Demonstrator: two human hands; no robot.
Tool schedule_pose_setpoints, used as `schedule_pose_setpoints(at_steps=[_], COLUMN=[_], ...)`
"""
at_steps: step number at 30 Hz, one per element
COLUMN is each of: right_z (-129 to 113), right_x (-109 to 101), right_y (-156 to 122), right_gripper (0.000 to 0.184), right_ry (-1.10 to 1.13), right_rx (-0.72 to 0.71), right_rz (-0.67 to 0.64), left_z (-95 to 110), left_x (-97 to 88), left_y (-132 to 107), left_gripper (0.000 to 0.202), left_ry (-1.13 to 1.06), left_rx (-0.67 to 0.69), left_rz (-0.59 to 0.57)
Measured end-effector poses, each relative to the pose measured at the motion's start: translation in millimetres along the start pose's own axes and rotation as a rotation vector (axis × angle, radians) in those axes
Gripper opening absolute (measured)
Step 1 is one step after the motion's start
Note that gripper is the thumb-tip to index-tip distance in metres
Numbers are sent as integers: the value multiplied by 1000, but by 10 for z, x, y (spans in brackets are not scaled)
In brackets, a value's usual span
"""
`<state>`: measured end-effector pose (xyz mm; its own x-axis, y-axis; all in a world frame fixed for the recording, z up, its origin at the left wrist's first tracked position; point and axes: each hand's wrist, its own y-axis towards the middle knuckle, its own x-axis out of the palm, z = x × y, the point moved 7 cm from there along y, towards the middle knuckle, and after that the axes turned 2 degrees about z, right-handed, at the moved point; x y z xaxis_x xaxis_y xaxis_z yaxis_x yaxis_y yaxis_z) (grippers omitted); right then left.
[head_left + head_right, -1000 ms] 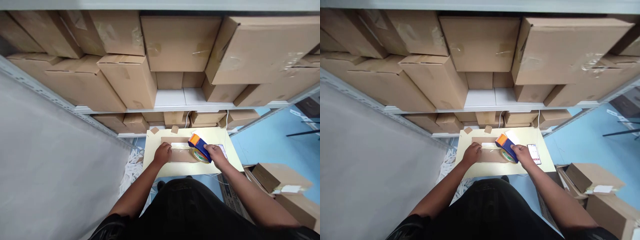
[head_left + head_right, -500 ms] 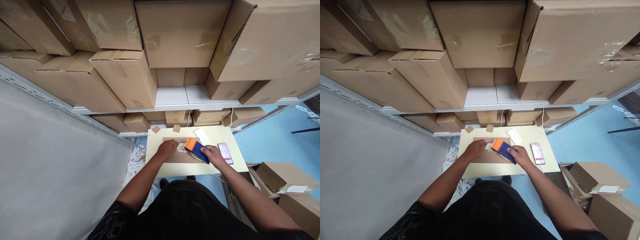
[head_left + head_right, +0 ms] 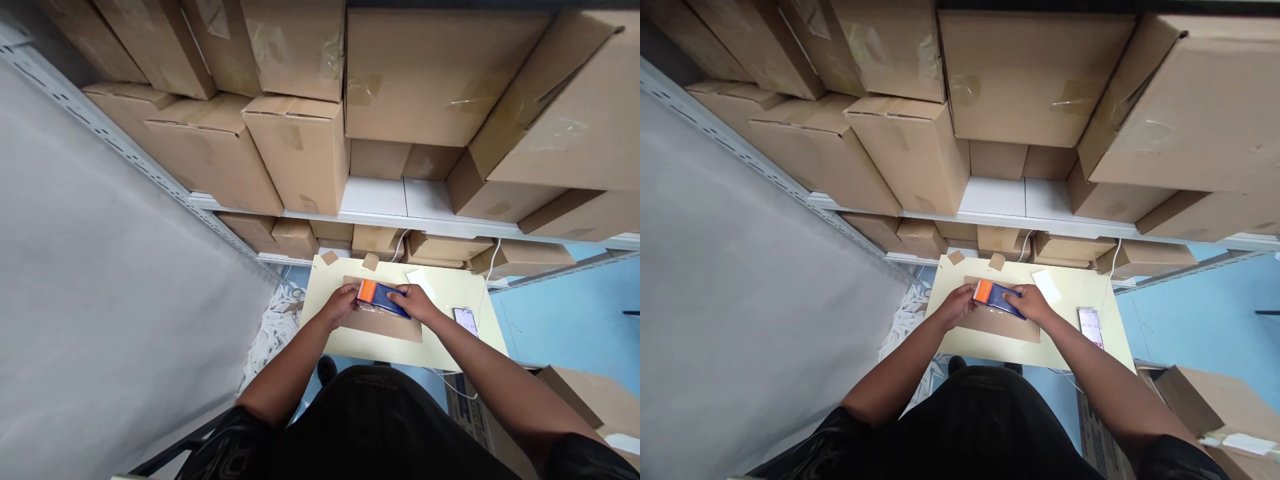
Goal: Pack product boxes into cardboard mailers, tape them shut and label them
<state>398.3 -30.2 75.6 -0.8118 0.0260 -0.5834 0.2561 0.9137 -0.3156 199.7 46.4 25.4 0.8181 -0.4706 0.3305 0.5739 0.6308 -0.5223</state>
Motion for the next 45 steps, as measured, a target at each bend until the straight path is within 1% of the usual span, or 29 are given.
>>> schedule_pose_setpoints(at_steps=[2, 4, 5, 6, 9, 12, 14, 17, 19, 20, 22, 24, 29, 33, 36, 38, 41, 43, 45], right_z=[-8, -35, -55, -77, -163, -253, -247, -115, -33, -16, -30, -81, -186, -159, -167, -187, -215, -223, -223], right_x=[1, 7, 10, 15, 32, 30, -15, -126, -185, -202, -203, -167, -72, -38, -23, -13, 5, 7, 2], right_y=[16, 19, 18, 16, 12, 4, -10, -44, -68, -77, -87, -84, -47, -45, -59, -63, -60, -54, -50], right_gripper=[47, 48, 48, 48, 49, 48, 48, 48, 49, 49, 49, 49, 49, 49, 48, 48, 48, 49, 50], right_ry=[12, 0, -11, -24, -66, -137, -187, -213, -235, -259, -321, -394, -565, -604, -629, -648, -668, -676, -683], right_rx=[-3, -16, -21, -21, 8, 9, 6, 35, 46, 45, 43, 49, 8, 16, 23, 22, 16, 24, 35], right_rz=[-12, -30, -38, -44, -62, -89, -96, -99, -102, -100, -100, -106, -82, -77, -77, -77, -92, -100, -105], left_z=[-69, -110, -104, -78, 72, 217, 321, 471, 510, 511, 480, 403, 92, -157, -283, -314, -291, -239, -164], left_x=[19, 17, 8, -5, -57, -151, -307, -660, -850, -909, -971, -996, -1026, -946, -842, -811, -854, -915, -953], left_y=[-30, -48, -48, -45, -32, -38, -61, -112, -118, -108, -59, 21, 227, 328, 406, 454, 470, 408, 287], left_gripper=[29, 27, 24, 21, 15, 15, 18, 22, 24, 24, 25, 27, 26, 24, 26, 26, 18, 13, 18], left_ry=[-89, -71, -27, 35, 267, 438, 534, 695, 789, 827, 878, 890, 837, 820, 846, 880, 954, 999, 1027], left_rx=[-68, -106, -95, -61, 107, 230, 294, 353, 360, 369, 397, 403, 336, 320, 306, 292, 268, 267, 294], left_rz=[-36, -39, -29, -12, 61, 84, 103, 184, 201, 198, 187, 180, 191, 285, 344, 363, 355, 351, 373])
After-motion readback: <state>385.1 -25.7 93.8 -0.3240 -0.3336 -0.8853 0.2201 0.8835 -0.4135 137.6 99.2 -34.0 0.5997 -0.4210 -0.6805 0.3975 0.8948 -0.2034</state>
